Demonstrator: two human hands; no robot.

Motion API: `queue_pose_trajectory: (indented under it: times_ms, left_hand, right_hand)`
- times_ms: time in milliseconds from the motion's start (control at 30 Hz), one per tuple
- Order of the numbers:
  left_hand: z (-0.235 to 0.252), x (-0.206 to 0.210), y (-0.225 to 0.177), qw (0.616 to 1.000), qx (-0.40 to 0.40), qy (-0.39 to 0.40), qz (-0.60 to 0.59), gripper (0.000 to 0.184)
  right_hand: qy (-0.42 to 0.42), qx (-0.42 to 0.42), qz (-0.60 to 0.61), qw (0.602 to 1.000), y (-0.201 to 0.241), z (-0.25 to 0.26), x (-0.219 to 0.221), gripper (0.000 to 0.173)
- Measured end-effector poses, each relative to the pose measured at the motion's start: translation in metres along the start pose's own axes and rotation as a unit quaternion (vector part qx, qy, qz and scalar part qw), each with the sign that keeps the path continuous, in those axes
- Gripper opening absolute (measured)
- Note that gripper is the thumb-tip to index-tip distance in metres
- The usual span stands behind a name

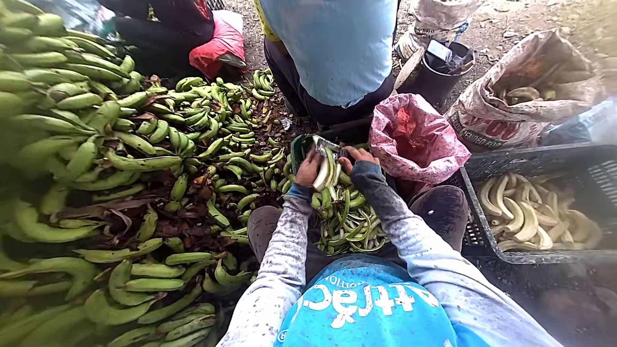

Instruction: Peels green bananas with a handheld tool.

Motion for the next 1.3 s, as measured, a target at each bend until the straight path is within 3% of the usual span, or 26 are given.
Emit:
queue_pose_trajectory:
  times_ms: [33, 100, 267, 333, 400, 467, 533, 600, 667, 767, 833, 900, 933, 1000, 1067, 1133, 1200, 1300]
  left_hand:
    - [-0.002, -0.003, 0.000, 0.995, -0.029, 0.097, 0.028, 0.050]
    - [-0.002, -0.014, 0.004, 0.974, -0.064, 0.206, 0.064, 0.052]
    - [-0.010, -0.017, 0.006, 0.929, -0.107, 0.335, 0.116, 0.052]
    - [-0.006, -0.016, 0.015, 0.958, -0.109, 0.241, 0.112, 0.050]
    - [0.000, -0.013, 0.025, 0.989, -0.121, 0.048, 0.077, 0.050]
    - [0.004, -0.004, 0.035, 0.969, -0.163, -0.184, -0.018, 0.050]
    - [0.004, -0.003, 0.034, 0.926, -0.234, -0.297, -0.011, 0.051]
    - [0.003, -0.006, 0.032, 0.925, -0.262, -0.275, 0.029, 0.051]
    - [0.002, -0.004, 0.042, 0.955, -0.177, -0.236, -0.027, 0.045]
    - [-0.006, 0.000, 0.026, 0.999, -0.038, -0.019, -0.014, 0.050]
    - [-0.013, 0.002, 0.015, 0.991, -0.021, 0.129, 0.004, 0.056]
    - [-0.018, 0.002, 0.013, 0.980, -0.052, 0.193, -0.001, 0.056]
    - [-0.017, -0.002, 0.016, 0.983, -0.078, 0.168, -0.006, 0.052]
    - [-0.011, -0.010, 0.026, 0.986, -0.162, 0.015, -0.029, 0.044]
    - [-0.005, -0.011, 0.036, 0.956, -0.218, -0.110, -0.163, 0.036]
    - [-0.003, -0.010, 0.039, 0.928, -0.230, -0.136, -0.258, 0.033]
    - [-0.004, -0.004, 0.035, 0.924, -0.235, -0.134, -0.271, 0.033]
    - [-0.009, 0.009, 0.025, 0.942, -0.171, -0.118, -0.263, 0.032]
  right_hand:
    - [0.032, 0.022, -0.008, 0.999, 0.000, 0.009, -0.006, 0.052]
    - [0.092, 0.057, -0.028, 0.994, 0.001, 0.018, -0.009, 0.053]
    - [0.081, 0.147, 0.073, 0.983, -0.016, 0.021, 0.006, 0.053]
    - [0.093, 0.143, 0.085, 0.982, -0.015, 0.014, 0.003, 0.053]
    - [0.089, 0.076, 0.069, 0.991, -0.016, 0.005, 0.017, 0.053]
    - [0.046, -0.003, 0.022, 0.999, -0.015, -0.014, 0.034, 0.055]
    - [-0.015, -0.051, -0.009, 0.999, -0.015, -0.036, 0.043, 0.057]
    - [-0.062, -0.075, -0.026, 0.995, -0.017, -0.043, 0.046, 0.056]
    - [-0.038, -0.063, -0.036, 0.997, -0.015, -0.036, 0.037, 0.056]
    - [0.040, 0.023, -0.008, 0.999, -0.007, -0.010, 0.017, 0.054]
    - [0.121, 0.090, 0.041, 0.988, -0.002, 0.008, 0.005, 0.054]
    - [0.155, 0.126, 0.076, 0.977, -0.005, 0.019, 0.002, 0.056]
    - [0.150, 0.120, 0.085, 0.978, -0.009, 0.021, 0.006, 0.057]
    - [0.093, 0.063, 0.078, 0.991, -0.015, 0.012, 0.023, 0.054]
    - [0.044, -0.037, 0.030, 0.998, -0.010, -0.020, 0.034, 0.052]
    - [-0.071, -0.142, -0.015, 0.987, -0.013, -0.049, 0.044, 0.053]
    - [-0.146, -0.183, -0.027, 0.972, -0.021, -0.058, 0.049, 0.053]
    - [-0.065, -0.088, -0.019, 0.994, -0.013, -0.040, 0.030, 0.052]
Point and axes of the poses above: each hand's wrist, its own z-axis towards the middle knuckle, its own x-axis out of the palm, y = z × x, the point moved 4 cm from there along z, towards the middle knuckle, and after that the axes turned 9 degrees about x, right-handed, at the moved point
